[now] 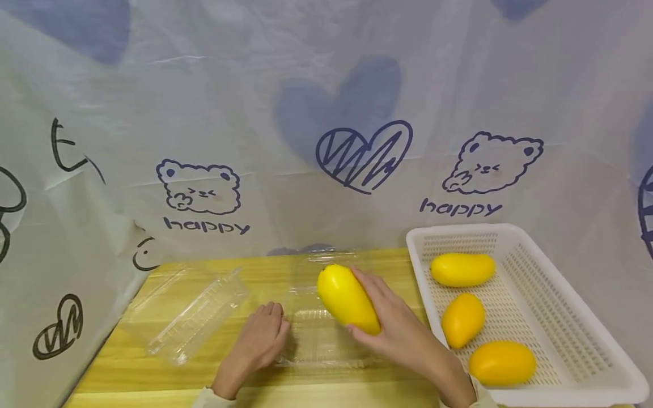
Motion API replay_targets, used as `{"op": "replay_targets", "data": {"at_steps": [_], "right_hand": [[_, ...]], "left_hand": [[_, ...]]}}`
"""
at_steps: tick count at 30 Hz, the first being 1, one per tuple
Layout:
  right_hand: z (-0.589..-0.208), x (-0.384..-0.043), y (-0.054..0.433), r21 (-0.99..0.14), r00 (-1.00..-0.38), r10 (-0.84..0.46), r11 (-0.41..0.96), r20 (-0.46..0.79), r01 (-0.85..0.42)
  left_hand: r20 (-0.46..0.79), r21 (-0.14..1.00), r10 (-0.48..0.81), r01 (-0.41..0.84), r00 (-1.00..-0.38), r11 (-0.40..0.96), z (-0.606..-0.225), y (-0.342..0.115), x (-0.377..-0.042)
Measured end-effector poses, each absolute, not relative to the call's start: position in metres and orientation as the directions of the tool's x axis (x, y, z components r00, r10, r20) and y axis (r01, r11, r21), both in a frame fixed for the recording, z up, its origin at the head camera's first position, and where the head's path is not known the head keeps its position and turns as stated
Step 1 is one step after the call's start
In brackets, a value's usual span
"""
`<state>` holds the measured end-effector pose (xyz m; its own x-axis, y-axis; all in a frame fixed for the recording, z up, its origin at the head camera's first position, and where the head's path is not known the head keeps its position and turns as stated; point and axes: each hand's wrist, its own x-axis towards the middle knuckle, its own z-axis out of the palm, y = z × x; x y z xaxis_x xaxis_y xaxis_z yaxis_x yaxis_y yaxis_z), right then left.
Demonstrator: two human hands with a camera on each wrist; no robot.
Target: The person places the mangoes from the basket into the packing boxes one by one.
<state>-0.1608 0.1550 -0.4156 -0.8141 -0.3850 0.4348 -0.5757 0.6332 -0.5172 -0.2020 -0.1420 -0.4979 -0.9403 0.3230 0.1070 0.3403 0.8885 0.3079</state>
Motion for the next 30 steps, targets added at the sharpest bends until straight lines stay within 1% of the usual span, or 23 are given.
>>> {"op": "replay_targets", "data": {"at_steps": [4, 9, 11, 17, 26, 30], "right_hand": [[-0.424, -0.161, 0.154, -0.501, -0.808, -0.398, 0.638, 0.435, -0.585], [-0.429, -0.161, 0.146, -0.479, -0.801, -0.451, 0.642, 0.394, -0.598], [-0.431, -0.161, 0.143, -0.480, -0.807, -0.461, 0.649, 0.369, -0.591], [-0.436, -0.163, 0.136, -0.510, -0.837, -0.467, 0.666, 0.285, -0.545], [-0.449, -0.172, 0.121, -0.554, -0.845, -0.487, 0.650, 0.223, -0.520], [-0.455, -0.174, 0.117, -0.550, -0.836, -0.503, 0.643, 0.219, -0.532]], "left_hand": [[0.081, 0.320, 0.328, 0.336, -0.941, 0.886, -0.498, -0.139, -0.200], [0.084, 0.310, 0.316, 0.326, -0.945, 0.893, -0.498, -0.141, -0.199], [0.090, 0.307, 0.311, 0.323, -0.946, 0.895, -0.498, -0.142, -0.199], [0.090, 0.304, 0.313, 0.325, -0.945, 0.895, -0.499, -0.143, -0.200], [0.088, 0.306, 0.303, 0.315, -0.949, 0.898, -0.496, -0.143, -0.199], [0.089, 0.306, 0.298, 0.311, -0.950, 0.900, -0.495, -0.143, -0.200]]}}
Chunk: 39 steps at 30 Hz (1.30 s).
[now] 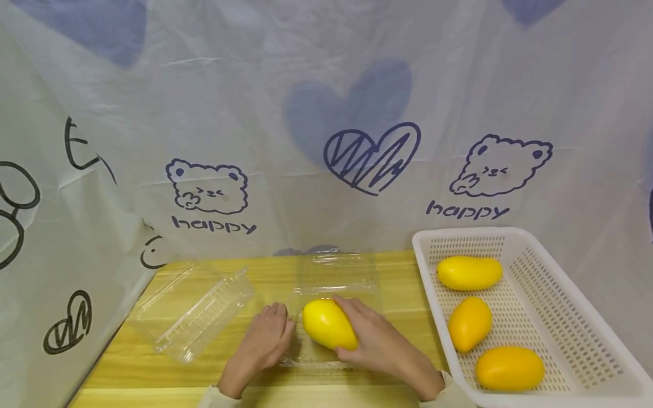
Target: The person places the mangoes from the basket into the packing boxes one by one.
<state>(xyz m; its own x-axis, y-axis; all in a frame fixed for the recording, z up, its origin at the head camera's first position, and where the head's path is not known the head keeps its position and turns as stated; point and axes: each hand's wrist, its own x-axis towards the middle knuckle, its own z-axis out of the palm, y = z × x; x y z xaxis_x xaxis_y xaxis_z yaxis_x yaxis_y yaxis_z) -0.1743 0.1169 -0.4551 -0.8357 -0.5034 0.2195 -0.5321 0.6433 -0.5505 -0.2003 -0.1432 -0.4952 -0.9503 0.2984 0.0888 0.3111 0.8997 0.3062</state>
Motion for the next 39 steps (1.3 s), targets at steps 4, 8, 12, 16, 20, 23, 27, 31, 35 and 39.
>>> {"op": "replay_targets", "data": {"at_steps": [4, 8, 12, 16, 20, 23, 27, 31, 35, 39], "right_hand": [[-0.460, -0.177, 0.116, -0.532, -0.818, -0.529, 0.637, 0.225, -0.558], [-0.462, -0.180, 0.115, -0.533, -0.803, -0.559, 0.624, 0.208, -0.572], [-0.462, -0.184, 0.114, -0.567, -0.796, -0.581, 0.602, 0.172, -0.562], [-0.463, -0.187, 0.113, -0.598, -0.808, -0.580, 0.613, 0.103, -0.516], [-0.463, -0.188, 0.114, -0.610, -0.801, -0.597, 0.621, 0.039, -0.492], [-0.463, -0.189, 0.114, -0.626, -0.793, -0.609, 0.620, -0.003, -0.473], [-0.464, -0.189, 0.114, -0.643, -0.778, -0.627, 0.610, -0.033, -0.463], [-0.467, -0.189, 0.114, -0.650, -0.764, -0.645, 0.593, -0.031, -0.475], [-0.469, -0.188, 0.112, -0.646, -0.765, -0.644, 0.591, -0.017, -0.483], [-0.468, -0.188, 0.108, -0.637, -0.767, -0.642, 0.598, -0.016, -0.487]], "left_hand": [[0.085, 0.307, 0.299, 0.311, -0.950, 0.899, -0.495, -0.142, -0.201], [0.084, 0.316, 0.303, 0.314, -0.949, 0.895, -0.495, -0.143, -0.200], [0.109, 0.330, 0.299, 0.318, -0.948, 0.889, -0.494, -0.146, -0.199], [0.122, 0.336, 0.297, 0.321, -0.947, 0.886, -0.493, -0.148, -0.198], [0.120, 0.339, 0.308, 0.330, -0.944, 0.881, -0.493, -0.147, -0.198], [0.123, 0.340, 0.316, 0.339, -0.941, 0.877, -0.494, -0.145, -0.198], [0.134, 0.336, 0.317, 0.344, -0.939, 0.877, -0.494, -0.143, -0.197], [0.145, 0.334, 0.308, 0.340, -0.940, 0.879, -0.494, -0.142, -0.197], [0.156, 0.337, 0.308, 0.344, -0.939, 0.877, -0.494, -0.141, -0.197], [0.171, 0.339, 0.319, 0.360, -0.932, 0.869, -0.493, -0.141, -0.197]]}}
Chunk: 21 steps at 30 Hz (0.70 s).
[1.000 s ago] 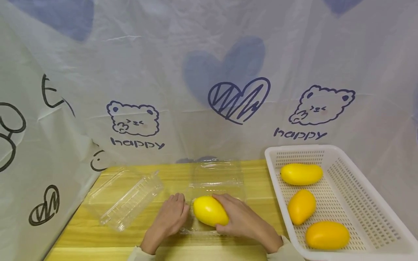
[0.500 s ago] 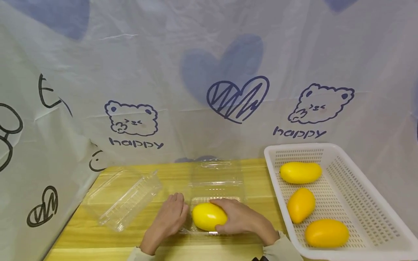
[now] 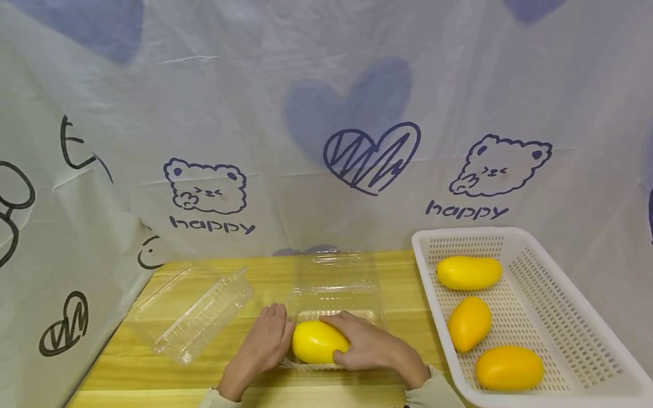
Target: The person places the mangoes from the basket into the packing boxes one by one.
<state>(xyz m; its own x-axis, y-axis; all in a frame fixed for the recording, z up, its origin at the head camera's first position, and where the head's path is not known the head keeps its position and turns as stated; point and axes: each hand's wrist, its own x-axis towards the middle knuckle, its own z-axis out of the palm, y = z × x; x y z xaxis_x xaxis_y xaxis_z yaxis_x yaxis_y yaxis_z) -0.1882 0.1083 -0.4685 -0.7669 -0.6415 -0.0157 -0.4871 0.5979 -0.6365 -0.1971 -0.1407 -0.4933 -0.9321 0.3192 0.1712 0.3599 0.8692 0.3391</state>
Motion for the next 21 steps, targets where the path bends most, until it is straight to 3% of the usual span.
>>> {"op": "replay_targets", "data": {"at_steps": [21], "right_hand": [[-0.456, -0.189, 0.113, -0.608, -0.765, -0.641, 0.630, -0.055, -0.483]], "left_hand": [[0.168, 0.316, 0.315, 0.354, -0.934, 0.880, -0.492, -0.143, -0.197]]}}
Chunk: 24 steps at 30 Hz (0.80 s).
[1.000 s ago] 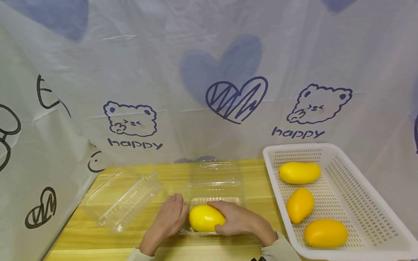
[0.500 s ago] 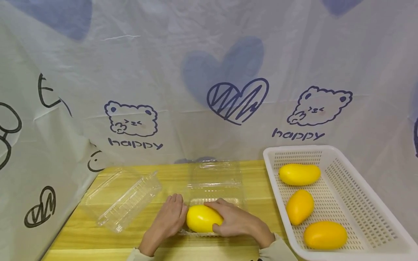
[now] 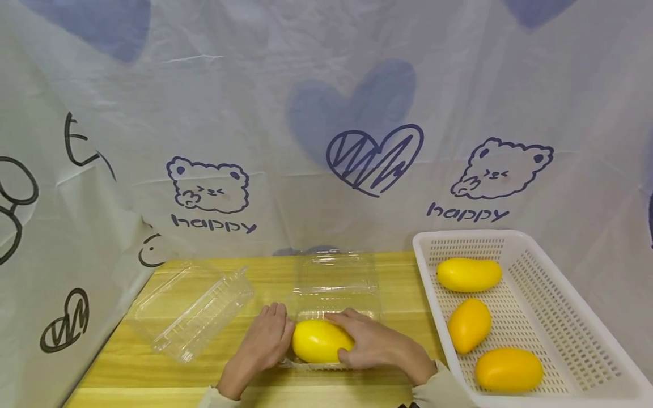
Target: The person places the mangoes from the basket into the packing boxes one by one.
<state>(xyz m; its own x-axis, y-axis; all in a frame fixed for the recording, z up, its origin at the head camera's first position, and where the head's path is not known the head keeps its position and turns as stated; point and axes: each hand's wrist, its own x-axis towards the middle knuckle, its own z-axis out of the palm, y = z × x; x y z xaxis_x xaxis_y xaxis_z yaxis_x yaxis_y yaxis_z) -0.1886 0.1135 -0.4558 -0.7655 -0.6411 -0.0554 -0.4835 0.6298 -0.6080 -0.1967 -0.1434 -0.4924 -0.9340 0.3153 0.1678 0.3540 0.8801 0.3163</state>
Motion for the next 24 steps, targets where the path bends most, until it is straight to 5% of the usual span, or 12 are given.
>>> {"op": "replay_targets", "data": {"at_steps": [24], "right_hand": [[-0.385, -0.181, 0.154, -0.478, -0.766, -0.635, 0.645, 0.098, -0.596]], "left_hand": [[0.128, 0.335, 0.308, 0.334, -0.943, 0.881, -0.494, -0.146, -0.200]]}}
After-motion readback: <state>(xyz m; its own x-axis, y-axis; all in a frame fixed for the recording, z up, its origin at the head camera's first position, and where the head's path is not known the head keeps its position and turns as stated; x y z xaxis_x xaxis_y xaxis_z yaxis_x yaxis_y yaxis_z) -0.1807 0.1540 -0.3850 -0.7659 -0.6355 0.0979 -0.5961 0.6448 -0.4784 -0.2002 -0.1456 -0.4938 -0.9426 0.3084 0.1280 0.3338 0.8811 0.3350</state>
